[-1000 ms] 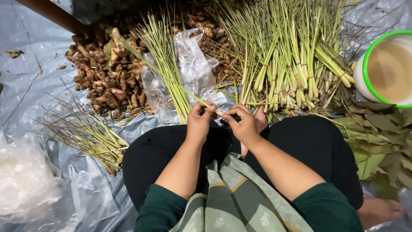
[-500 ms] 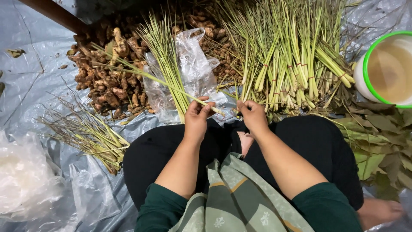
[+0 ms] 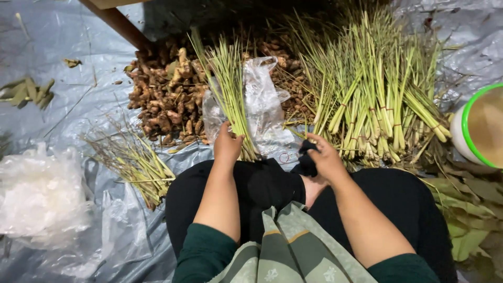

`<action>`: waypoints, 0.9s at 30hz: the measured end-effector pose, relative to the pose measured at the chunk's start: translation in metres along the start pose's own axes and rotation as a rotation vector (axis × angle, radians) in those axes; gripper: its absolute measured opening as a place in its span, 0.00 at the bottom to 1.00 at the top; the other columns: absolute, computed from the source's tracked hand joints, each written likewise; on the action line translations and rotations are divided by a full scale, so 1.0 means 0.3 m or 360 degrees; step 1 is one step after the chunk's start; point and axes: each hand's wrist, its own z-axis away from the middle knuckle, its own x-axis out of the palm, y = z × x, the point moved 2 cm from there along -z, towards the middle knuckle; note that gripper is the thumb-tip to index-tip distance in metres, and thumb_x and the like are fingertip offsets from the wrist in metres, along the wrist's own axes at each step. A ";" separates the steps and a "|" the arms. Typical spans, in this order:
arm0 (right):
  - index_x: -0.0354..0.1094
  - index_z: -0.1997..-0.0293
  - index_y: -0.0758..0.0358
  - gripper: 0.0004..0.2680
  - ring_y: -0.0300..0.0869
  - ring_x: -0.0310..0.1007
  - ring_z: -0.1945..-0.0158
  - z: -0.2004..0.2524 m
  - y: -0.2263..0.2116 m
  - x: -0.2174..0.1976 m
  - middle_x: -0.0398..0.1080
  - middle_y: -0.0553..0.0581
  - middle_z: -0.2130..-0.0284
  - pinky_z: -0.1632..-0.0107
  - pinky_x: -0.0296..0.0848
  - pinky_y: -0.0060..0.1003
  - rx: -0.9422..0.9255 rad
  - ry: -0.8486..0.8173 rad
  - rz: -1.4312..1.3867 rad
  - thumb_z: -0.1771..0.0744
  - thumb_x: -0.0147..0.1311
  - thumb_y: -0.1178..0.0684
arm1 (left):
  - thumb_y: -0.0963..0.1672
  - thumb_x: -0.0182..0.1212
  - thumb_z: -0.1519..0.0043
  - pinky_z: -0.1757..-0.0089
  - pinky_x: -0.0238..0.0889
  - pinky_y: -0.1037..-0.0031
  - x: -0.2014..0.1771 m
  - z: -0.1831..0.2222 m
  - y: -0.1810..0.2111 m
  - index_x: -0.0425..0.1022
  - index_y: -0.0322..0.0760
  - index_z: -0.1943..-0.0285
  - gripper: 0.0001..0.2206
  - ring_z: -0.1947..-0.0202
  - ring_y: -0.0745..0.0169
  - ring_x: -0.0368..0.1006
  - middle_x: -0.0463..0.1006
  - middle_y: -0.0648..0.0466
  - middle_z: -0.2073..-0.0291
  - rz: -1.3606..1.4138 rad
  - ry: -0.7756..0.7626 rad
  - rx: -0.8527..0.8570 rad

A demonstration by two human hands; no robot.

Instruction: Stripping the outer layers of grass stalks by hand using a cloth for grip and sorting them into piles.

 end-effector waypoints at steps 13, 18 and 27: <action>0.72 0.52 0.55 0.17 0.42 0.79 0.49 -0.093 0.099 -0.377 0.77 0.50 0.59 0.39 0.79 0.47 0.0101 0.0915 -0.1735 0.38 0.67 0.37 | 0.49 0.71 0.43 0.50 0.70 0.45 0.120 -0.093 -0.061 0.64 0.52 0.28 0.32 0.46 0.43 0.77 0.79 0.44 0.48 -0.0431 -0.0174 -0.0264; 0.78 0.63 0.56 0.04 0.47 0.84 0.57 -0.127 0.082 -0.326 0.80 0.55 0.65 0.48 0.82 0.46 0.0333 0.0917 -0.1496 0.37 0.68 0.57 | 0.48 0.67 0.39 0.45 0.65 0.42 0.047 -0.026 0.039 0.63 0.42 0.27 0.30 0.39 0.35 0.71 0.73 0.39 0.42 -0.0302 -0.0157 -0.0252; 0.73 0.47 0.65 0.12 0.47 0.78 0.54 0.040 0.063 -0.815 0.78 0.58 0.53 0.44 0.78 0.50 -0.0527 0.1440 -0.1990 0.30 0.50 0.48 | 0.44 0.62 0.38 0.59 0.69 0.66 0.094 0.073 0.160 0.76 0.43 0.42 0.15 0.61 0.58 0.76 0.79 0.55 0.59 -0.0035 0.0049 0.0151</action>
